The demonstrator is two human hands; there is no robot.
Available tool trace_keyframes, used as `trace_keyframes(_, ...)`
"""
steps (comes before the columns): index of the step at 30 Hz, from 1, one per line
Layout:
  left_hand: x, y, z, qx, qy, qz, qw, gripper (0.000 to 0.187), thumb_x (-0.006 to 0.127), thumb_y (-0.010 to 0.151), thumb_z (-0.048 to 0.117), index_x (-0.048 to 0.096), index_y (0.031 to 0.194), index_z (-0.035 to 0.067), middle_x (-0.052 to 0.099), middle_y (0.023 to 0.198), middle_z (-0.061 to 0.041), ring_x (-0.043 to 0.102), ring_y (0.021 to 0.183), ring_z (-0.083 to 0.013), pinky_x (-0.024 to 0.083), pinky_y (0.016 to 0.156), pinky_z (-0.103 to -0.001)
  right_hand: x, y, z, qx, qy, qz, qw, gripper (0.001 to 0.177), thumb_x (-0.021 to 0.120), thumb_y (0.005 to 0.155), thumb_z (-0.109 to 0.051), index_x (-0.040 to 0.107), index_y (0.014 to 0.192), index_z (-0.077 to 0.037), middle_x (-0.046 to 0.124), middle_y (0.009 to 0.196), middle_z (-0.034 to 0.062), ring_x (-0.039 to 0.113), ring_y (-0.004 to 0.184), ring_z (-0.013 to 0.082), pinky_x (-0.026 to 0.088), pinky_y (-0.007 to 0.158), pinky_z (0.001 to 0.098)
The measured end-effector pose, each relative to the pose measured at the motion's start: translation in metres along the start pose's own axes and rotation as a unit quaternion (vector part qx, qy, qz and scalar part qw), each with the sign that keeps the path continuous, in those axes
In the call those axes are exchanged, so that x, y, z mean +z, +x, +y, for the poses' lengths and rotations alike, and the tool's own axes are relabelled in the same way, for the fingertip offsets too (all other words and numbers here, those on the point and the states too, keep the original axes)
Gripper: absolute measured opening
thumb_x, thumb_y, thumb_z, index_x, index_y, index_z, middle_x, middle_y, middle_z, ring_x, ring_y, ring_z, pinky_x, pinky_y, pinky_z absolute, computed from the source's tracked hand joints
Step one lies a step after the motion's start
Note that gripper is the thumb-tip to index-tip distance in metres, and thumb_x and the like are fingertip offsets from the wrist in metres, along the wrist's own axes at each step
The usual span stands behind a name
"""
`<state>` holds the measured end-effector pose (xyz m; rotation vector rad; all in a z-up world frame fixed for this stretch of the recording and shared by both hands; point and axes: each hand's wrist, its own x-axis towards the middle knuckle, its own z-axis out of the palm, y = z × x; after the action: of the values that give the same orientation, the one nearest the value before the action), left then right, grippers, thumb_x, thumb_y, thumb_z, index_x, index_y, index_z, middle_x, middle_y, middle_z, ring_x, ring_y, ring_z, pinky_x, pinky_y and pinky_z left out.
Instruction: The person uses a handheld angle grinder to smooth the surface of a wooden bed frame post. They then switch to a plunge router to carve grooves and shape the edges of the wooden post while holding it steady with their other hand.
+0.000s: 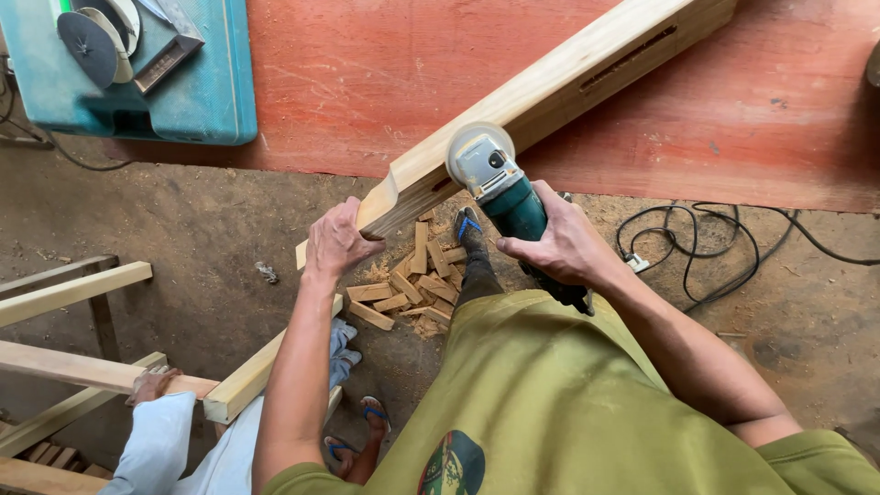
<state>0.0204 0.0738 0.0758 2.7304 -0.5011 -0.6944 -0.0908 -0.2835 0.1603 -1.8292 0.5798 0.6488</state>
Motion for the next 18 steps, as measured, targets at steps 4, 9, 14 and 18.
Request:
trace_keyframes(4, -0.006, -0.002, 0.006, 0.0, -0.002, 0.002, 1.0, 0.061, 0.087, 0.064, 0.049, 0.057, 0.102, 0.011, 0.067, 0.088, -0.017, 0.071, 0.092, -0.0368, 0.057, 0.081, -0.05, 0.002, 0.005, 0.0, -0.006, -0.003, -0.004, 1.0, 0.071, 0.087, 0.066, -0.042, 0.059, 0.128, -0.019, 0.071, 0.095, 0.0214, 0.071, 0.093, 0.0405, 0.055, 0.076, 0.0492)
trace_keyframes(9, -0.008, -0.003, 0.008, -0.001, -0.003, 0.002, 1.0, 0.059, 0.087, 0.064, 0.045, 0.057, 0.101, 0.01, 0.067, 0.088, -0.018, 0.071, 0.091, -0.0382, 0.057, 0.081, -0.051, 0.004, 0.005, -0.002, -0.004, -0.007, -0.004, 1.0, 0.072, 0.087, 0.067, -0.043, 0.059, 0.128, -0.019, 0.072, 0.095, 0.0206, 0.072, 0.092, 0.0399, 0.055, 0.077, 0.0493)
trace_keyframes(14, -0.007, -0.002, 0.006, -0.008, -0.015, 0.0, 1.0, 0.06, 0.087, 0.064, 0.046, 0.058, 0.102, 0.011, 0.068, 0.089, -0.016, 0.071, 0.092, -0.0364, 0.057, 0.082, -0.049, 0.002, 0.004, -0.002, -0.006, -0.009, -0.003, 1.0, 0.07, 0.087, 0.067, -0.042, 0.06, 0.128, -0.02, 0.072, 0.096, 0.0209, 0.072, 0.094, 0.0414, 0.056, 0.078, 0.0506)
trace_keyframes(18, -0.009, 0.0, 0.007, -0.012, -0.013, -0.019, 1.0, 0.059, 0.086, 0.065, 0.046, 0.058, 0.102, 0.01, 0.067, 0.089, -0.017, 0.07, 0.093, -0.0371, 0.057, 0.082, -0.049, -0.008, 0.001, -0.001, 0.003, -0.004, 0.004, 1.0, 0.07, 0.087, 0.068, -0.042, 0.06, 0.128, -0.02, 0.072, 0.097, 0.0208, 0.072, 0.095, 0.0408, 0.056, 0.08, 0.0507)
